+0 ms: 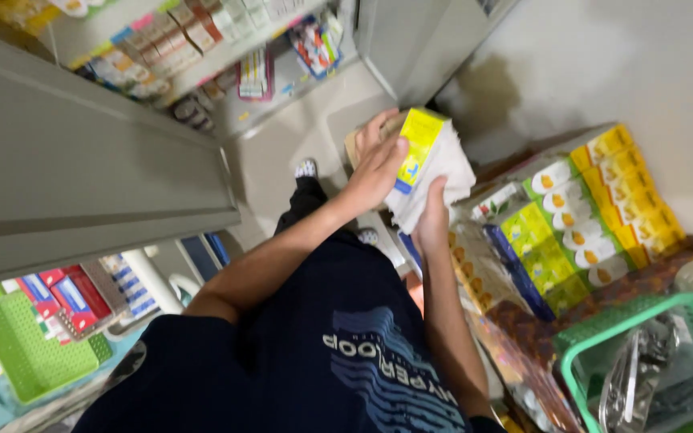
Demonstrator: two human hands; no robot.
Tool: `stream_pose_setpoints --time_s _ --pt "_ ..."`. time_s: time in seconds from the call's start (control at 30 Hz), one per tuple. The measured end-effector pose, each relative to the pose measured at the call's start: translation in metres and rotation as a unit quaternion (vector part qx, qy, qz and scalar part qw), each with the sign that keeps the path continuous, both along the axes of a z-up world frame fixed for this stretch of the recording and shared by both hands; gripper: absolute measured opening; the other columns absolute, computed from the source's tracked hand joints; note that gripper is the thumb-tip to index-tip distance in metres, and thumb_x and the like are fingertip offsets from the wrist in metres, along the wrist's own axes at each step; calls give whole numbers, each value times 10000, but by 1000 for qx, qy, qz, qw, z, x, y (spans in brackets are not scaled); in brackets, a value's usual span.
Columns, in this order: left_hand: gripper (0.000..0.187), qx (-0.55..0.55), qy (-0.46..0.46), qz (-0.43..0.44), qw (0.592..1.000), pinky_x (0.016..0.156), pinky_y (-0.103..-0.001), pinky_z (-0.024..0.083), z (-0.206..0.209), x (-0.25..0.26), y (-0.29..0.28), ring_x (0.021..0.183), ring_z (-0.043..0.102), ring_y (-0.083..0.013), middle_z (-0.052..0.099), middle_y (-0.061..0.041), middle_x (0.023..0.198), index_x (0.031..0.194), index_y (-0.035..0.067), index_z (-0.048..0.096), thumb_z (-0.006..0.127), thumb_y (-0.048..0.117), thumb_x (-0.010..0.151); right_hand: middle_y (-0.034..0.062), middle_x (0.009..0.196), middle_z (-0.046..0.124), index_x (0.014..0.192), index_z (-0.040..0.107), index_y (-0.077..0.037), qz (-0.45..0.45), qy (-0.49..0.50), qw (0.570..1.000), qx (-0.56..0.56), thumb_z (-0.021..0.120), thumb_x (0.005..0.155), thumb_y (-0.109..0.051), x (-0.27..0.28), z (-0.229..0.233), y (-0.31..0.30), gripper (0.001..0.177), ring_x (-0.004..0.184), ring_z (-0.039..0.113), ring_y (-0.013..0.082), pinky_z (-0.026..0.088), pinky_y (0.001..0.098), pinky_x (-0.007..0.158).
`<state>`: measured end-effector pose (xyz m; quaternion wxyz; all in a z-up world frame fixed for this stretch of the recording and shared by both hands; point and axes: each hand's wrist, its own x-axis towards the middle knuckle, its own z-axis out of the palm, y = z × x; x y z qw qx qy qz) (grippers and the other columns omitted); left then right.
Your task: The person wipes small yellow and blue boxes with a white cloth and places them onto a metal shelf. The person repeatedly reaches for boxes from a pile on the floor, cleans them, and arranges them on the shelf.
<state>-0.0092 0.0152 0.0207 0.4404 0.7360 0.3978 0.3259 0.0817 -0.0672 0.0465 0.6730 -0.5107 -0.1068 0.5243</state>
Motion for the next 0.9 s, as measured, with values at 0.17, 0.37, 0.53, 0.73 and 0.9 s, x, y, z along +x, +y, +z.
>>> stream_pose_setpoints --time_s 0.17,0.37,0.53,0.73,0.9 --pt "954 -44 -4 -51 998 1243 -558 49 28 0 -11 1447 137 -472 205 -221 1640 1507 -15 516 85 699 1044 305 1568 401 1527 413 35 -25 27 999 21 432 1051 -623 25 -40 11 812 1425 475 379 457 552 1148" --pt "811 -34 -43 -5 999 1237 -569 91 8 6 -11 1452 186 -465 297 -238 1584 1556 -13 415 141 598 1099 298 1546 452 1554 405 -73 94 -4 992 82 200 1024 -724 38 -72 14 864 1394 532 417 386 614 1181" --pt "724 -9 -91 36 995 1249 -551 90 -9 0 -11 1394 267 -468 366 -216 1519 1494 -21 483 152 513 1134 301 1538 454 1550 404 -22 75 40 994 64 270 1032 -707 26 -57 8 869 1397 514 388 428 579 1161" --pt "877 -52 -75 53 994 1241 -546 73 2 1 -22 1372 285 -472 383 -263 1505 1541 -22 386 133 675 1072 394 1472 443 1463 360 208 65 -56 990 -110 514 1043 -573 8 -23 -2 900 1394 489 407 373 588 1169" --pt "638 8 -8 -42 999 1243 -495 87 -23 -8 -26 1451 254 -398 339 -196 1578 1575 60 386 191 492 1147 344 1219 630 1352 513 205 21 -27 993 -113 852 863 -434 18 -99 -23 873 1139 661 382 532 580 964"
